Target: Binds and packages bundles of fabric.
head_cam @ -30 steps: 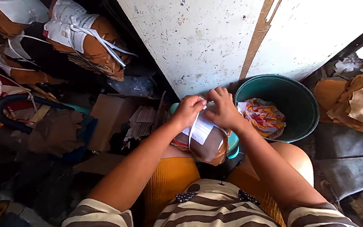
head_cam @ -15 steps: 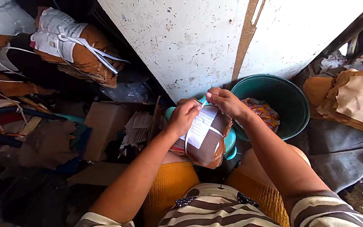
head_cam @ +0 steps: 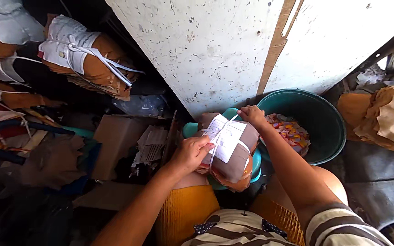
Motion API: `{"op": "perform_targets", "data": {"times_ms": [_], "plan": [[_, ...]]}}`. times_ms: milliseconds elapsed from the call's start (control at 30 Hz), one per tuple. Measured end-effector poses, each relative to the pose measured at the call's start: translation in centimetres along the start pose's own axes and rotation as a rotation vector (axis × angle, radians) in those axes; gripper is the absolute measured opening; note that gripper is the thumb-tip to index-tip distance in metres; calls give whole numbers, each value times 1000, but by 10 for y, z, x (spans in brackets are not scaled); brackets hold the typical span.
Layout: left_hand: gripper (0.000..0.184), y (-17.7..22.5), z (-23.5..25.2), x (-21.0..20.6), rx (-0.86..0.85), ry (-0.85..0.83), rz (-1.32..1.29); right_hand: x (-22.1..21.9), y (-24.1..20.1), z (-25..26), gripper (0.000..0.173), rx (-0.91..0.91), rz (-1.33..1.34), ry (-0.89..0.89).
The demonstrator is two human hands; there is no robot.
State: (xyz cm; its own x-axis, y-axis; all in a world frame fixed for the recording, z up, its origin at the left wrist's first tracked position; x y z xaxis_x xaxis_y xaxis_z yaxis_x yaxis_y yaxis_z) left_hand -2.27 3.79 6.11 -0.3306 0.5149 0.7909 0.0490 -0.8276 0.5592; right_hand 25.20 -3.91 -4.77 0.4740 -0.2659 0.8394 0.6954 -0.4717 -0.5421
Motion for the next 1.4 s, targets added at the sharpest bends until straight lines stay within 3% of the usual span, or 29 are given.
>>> {"op": "perform_targets", "data": {"times_ms": [100,200,267,367,467,600,800,867,967,1033,1167,1300,1400], "plan": [[34,-3,5,13,42,109,-116,21,-11,-3,40,-1,249,71],[27,-3,16,12,101,135,-563,34,-40,-24,35,-11,746,88],[31,3,25,6,144,131,-859,35,-60,-33,36,32,1144,-7],[34,13,35,4,225,109,-914,36,-85,-42,40,81,1558,-196],[30,29,36,5,270,57,-900,38,-108,-48,40,94,1585,-228],[30,48,18,3,256,1,-817,35,-118,-45,39,-78,1578,-151],[30,44,-1,-19,148,87,-737,17,-74,-29,36,-379,1646,94],[31,41,1,-25,181,119,-790,12,-63,-26,34,-460,1642,140],[30,34,8,-11,291,129,-735,10,-73,-28,33,-435,1587,141],[32,33,16,6,321,45,-485,5,-88,-31,32,-366,1554,111],[37,40,33,18,136,-233,219,-2,-121,-36,32,-217,1444,93],[31,54,46,15,238,-595,502,-3,-129,-37,34,-130,1392,123],[32,61,44,9,382,-655,530,0,-131,-48,34,-26,1411,126]]}}
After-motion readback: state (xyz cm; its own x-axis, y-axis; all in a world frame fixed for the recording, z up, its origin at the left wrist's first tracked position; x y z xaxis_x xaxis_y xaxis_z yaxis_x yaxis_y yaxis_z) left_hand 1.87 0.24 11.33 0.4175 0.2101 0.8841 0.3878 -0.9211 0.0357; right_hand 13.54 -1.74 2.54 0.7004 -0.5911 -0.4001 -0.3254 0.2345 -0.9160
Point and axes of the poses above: each hand's wrist, its own z-axis towards the middle knuckle, its own x-axis out of the back of the hand, y = z × x, the point moved 4 cm from there along z, towards the middle knuckle, and after that the axes turned 7 degrees about -z, right-handed, at the moved point
